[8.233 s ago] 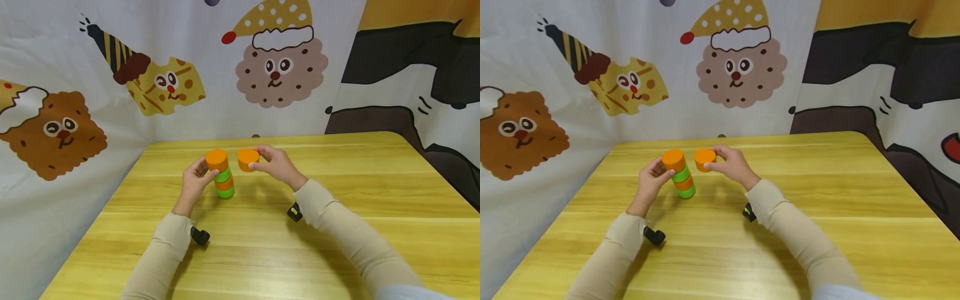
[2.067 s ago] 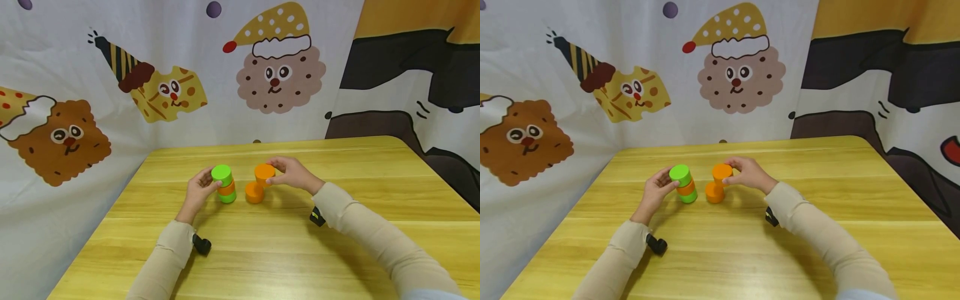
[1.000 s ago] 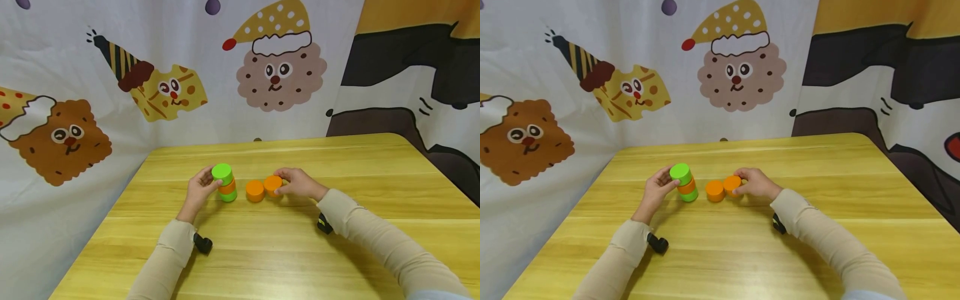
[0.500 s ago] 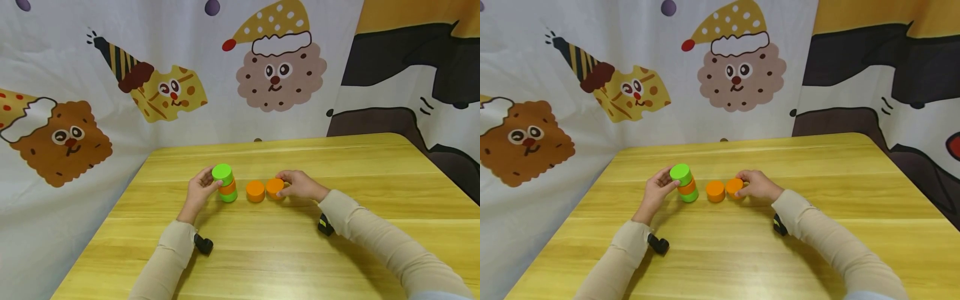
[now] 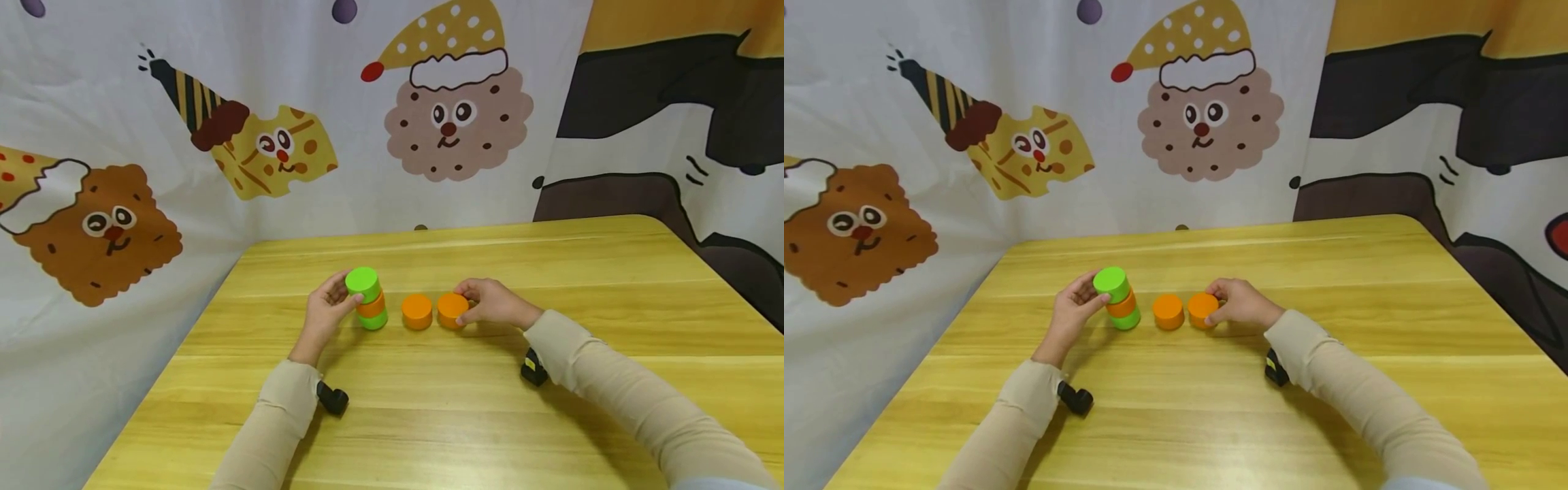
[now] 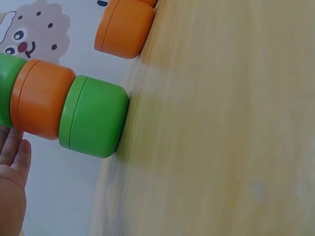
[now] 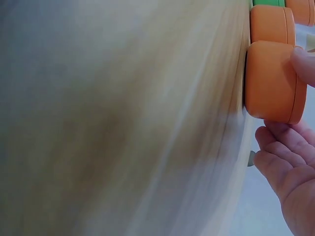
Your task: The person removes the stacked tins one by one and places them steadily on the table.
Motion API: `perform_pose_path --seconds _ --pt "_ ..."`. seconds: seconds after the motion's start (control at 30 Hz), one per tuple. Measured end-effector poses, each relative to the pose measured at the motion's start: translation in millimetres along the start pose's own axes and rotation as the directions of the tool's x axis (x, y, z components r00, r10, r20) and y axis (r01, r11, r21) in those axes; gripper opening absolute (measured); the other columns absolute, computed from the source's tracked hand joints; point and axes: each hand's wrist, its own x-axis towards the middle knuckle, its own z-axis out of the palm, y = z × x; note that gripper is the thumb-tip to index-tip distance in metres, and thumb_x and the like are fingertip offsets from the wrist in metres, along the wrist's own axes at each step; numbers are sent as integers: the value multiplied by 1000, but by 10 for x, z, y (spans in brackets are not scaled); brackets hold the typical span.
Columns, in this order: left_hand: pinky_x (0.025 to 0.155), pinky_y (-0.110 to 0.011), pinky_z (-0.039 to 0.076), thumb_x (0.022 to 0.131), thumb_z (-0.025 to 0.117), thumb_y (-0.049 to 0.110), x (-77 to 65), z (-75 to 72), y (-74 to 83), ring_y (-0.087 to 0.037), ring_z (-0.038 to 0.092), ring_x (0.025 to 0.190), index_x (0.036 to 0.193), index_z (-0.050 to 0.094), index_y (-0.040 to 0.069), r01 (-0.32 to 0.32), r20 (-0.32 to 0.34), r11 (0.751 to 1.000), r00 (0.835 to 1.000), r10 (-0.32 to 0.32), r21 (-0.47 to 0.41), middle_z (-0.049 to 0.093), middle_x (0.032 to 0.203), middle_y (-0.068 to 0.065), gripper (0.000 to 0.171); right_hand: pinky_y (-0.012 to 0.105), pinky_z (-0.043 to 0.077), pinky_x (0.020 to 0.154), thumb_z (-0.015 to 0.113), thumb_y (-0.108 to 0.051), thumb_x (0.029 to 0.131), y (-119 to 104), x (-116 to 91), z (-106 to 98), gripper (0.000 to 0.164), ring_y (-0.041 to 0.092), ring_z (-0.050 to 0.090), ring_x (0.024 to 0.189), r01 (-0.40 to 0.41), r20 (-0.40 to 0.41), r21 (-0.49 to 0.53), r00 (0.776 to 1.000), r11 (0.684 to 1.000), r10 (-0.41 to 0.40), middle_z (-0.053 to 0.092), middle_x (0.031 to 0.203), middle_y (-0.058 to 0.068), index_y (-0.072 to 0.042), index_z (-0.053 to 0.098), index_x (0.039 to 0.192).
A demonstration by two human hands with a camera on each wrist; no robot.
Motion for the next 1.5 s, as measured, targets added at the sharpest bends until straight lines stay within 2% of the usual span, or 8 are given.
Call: perform_pose_path --seconds 0.23,0.4,0.6,0.77,1.07,1.13,1.37,1.5 --pt "94 -24 46 82 70 4 -7 4 -3 -13 58 106 128 53 3 8 -1 1000 1000 -8 -2 59 122 -17 49 50 31 107 80 -21 73 -24 -6 -12 68 37 41 127 -16 14 3 1000 1000 16 50 132 20 1 47 127" --pt "102 -31 40 81 71 5 -11 -8 -29 -22 53 116 132 49 4 17 24 1000 1000 -17 2 55 128 -15 55 51 29 107 78 -28 74 -124 21 -46 82 35 36 131 35 -1 -11 999 999 -35 42 140 20 1 36 138" --pt "108 -34 33 80 72 9 -10 -23 -23 -24 48 122 136 45 8 54 76 998 996 -55 15 52 133 -13 62 50 32 106 74 -33 78 -452 135 -68 74 32 40 129 153 -16 -93 988 984 -155 46 138 15 -4 41 138" --pt "109 -39 32 80 71 6 -60 -1 138 -30 47 123 135 44 1 42 112 998 993 -47 44 51 132 -19 61 46 37 104 71 -37 80 -779 270 -32 67 28 46 125 224 -10 -164 974 961 -228 51 134 11 -7 46 134" --pt "109 -39 31 81 69 2 -91 21 207 -30 45 125 134 44 -1 65 137 996 988 -72 55 49 133 -20 58 43 39 103 71 -41 79 -1093 460 140 69 26 46 124 249 54 -193 968 949 -244 52 133 9 -8 47 134" --pt "110 -39 30 82 69 3 -90 19 194 -30 45 126 134 44 0 70 144 996 987 -76 51 49 134 -19 58 43 39 103 71 -40 80 -1123 488 179 68 27 46 124 261 63 -197 965 945 -253 52 133 10 -7 47 134" --pt "108 -39 33 79 75 15 -23 -6 -145 -22 50 121 130 51 11 46 131 997 990 -53 57 56 128 -10 57 43 39 102 71 -38 80 -1170 589 278 68 28 47 123 282 83 -218 959 934 -270 52 133 12 -5 48 134" --pt "108 -39 34 79 74 16 -22 -1 -157 -22 52 119 129 52 11 42 124 997 991 -50 65 57 126 -10 55 42 40 102 71 -38 80 -1199 621 326 67 26 48 123 281 93 -232 959 931 -267 52 133 11 -6 48 134"
